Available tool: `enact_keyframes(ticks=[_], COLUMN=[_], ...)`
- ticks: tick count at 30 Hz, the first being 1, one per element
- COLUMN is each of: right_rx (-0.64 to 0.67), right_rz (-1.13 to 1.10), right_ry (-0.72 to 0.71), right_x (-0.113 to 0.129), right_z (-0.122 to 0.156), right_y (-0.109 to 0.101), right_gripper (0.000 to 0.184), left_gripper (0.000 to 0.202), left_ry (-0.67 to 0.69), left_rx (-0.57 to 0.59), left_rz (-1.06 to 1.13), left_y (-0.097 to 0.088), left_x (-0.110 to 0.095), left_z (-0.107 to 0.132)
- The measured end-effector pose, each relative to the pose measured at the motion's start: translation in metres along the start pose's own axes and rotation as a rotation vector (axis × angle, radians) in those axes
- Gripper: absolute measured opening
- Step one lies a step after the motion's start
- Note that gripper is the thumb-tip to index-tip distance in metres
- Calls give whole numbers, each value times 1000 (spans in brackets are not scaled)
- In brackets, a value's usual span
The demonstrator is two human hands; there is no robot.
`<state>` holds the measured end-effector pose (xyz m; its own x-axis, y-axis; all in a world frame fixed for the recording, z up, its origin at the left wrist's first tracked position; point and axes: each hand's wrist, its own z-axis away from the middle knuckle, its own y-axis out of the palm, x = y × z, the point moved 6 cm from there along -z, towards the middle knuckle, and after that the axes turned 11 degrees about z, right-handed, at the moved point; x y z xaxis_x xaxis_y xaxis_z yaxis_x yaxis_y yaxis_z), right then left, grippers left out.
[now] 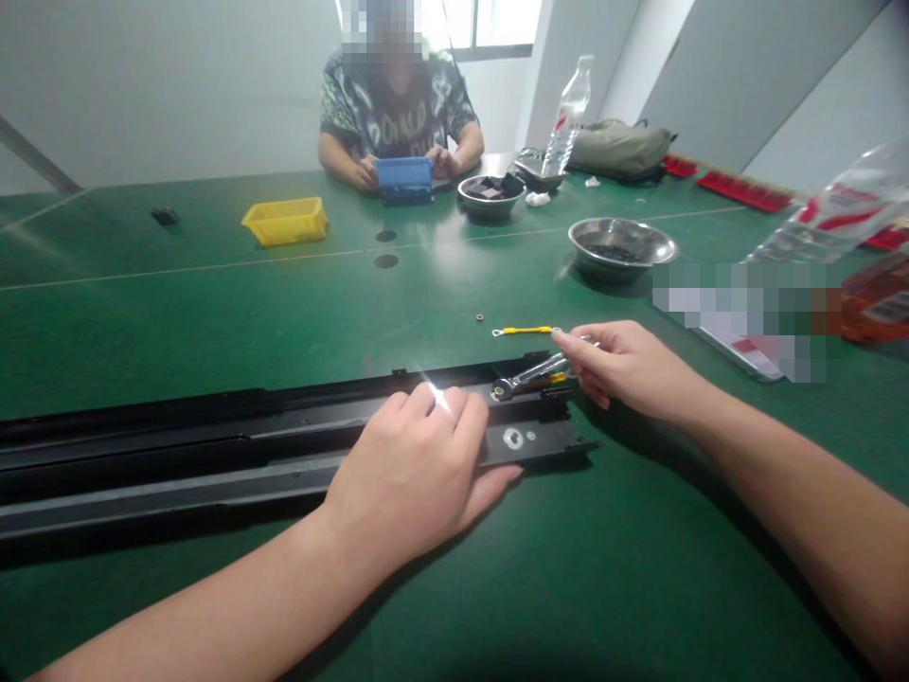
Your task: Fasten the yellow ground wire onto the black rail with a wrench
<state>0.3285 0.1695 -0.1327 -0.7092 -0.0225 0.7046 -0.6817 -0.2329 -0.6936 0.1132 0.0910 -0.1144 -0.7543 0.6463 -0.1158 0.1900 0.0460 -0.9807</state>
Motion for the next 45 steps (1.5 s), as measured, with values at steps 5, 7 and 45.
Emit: enact_keyframes(ticks=[5, 7, 45], right_rx=[92, 166, 231], right_rz=[82, 132, 113], right_ry=[51, 52, -70], right_x=[-5, -4, 5], right_z=[2, 6, 14], right_y=[-5, -6, -21], right_gripper=[57, 57, 50], left_gripper=[48, 48, 49], left_ry=[-2, 0, -1], left_rx=[16, 18, 21], left_rz=[0, 0, -7], left_y=[1, 0, 1], left_x=[0, 0, 1], left_z=[0, 0, 0])
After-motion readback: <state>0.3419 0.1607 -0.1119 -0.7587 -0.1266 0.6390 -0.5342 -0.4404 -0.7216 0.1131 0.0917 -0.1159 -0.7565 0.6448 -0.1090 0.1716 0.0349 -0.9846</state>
